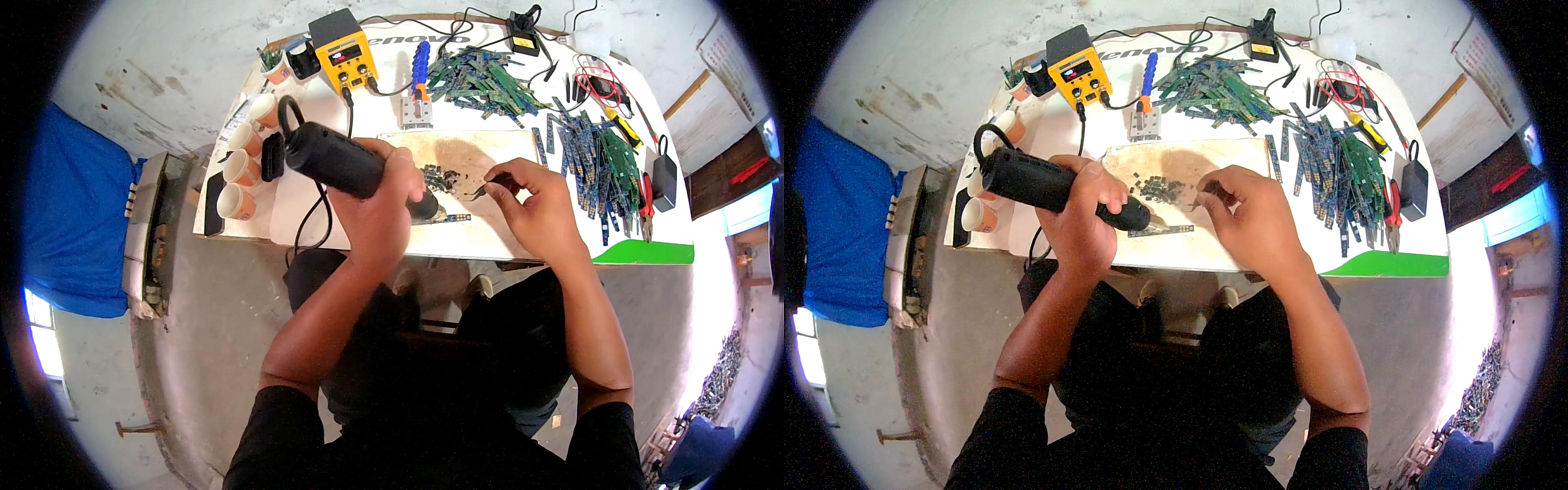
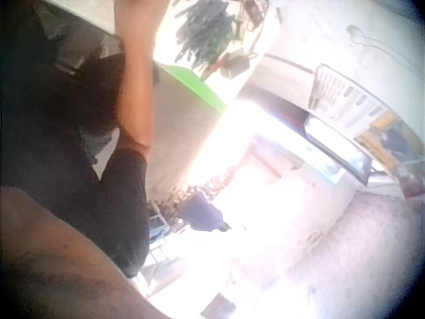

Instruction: The person uses a soldering iron to apply heat to a small electronic component held with tweezers. They repeatedly heat the component and use the tweezers to adjust or remove parts, working over a wooden board on a cluttered workbench.

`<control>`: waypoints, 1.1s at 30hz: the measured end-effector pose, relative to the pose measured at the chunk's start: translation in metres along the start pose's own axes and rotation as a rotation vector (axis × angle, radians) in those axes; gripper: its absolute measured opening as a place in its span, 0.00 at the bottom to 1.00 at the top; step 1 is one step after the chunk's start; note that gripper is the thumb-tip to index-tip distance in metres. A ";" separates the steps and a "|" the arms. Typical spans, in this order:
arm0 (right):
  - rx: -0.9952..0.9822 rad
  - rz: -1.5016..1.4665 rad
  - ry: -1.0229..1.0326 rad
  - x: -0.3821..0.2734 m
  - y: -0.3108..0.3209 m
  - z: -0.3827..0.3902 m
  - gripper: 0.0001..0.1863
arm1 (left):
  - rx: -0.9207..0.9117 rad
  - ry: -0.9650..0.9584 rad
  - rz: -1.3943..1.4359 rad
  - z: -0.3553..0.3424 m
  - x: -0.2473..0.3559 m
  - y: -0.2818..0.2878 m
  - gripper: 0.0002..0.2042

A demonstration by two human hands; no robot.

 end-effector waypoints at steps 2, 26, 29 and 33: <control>0.040 -0.021 -0.002 0.004 0.003 0.002 0.06 | -0.001 0.023 -0.028 -0.002 -0.003 -0.002 0.05; -0.066 -0.080 0.012 0.008 -0.013 0.007 0.06 | 0.021 0.039 0.049 -0.004 -0.005 -0.007 0.06; -0.099 -0.033 -0.020 0.009 -0.015 0.008 0.04 | 0.006 0.050 -0.005 -0.005 -0.007 -0.009 0.07; -0.078 -0.090 0.025 0.008 -0.014 0.008 0.06 | -0.014 -0.002 0.023 -0.005 -0.008 -0.005 0.06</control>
Point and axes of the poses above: each hand's wrist, its own z-axis away from the middle knuckle, its own y-axis out of the back of the hand, x = y × z, the point moved 9 cm from there along -z, towards the middle knuckle, and after that the axes turned 2 degrees about x, right-handed, at the moved point
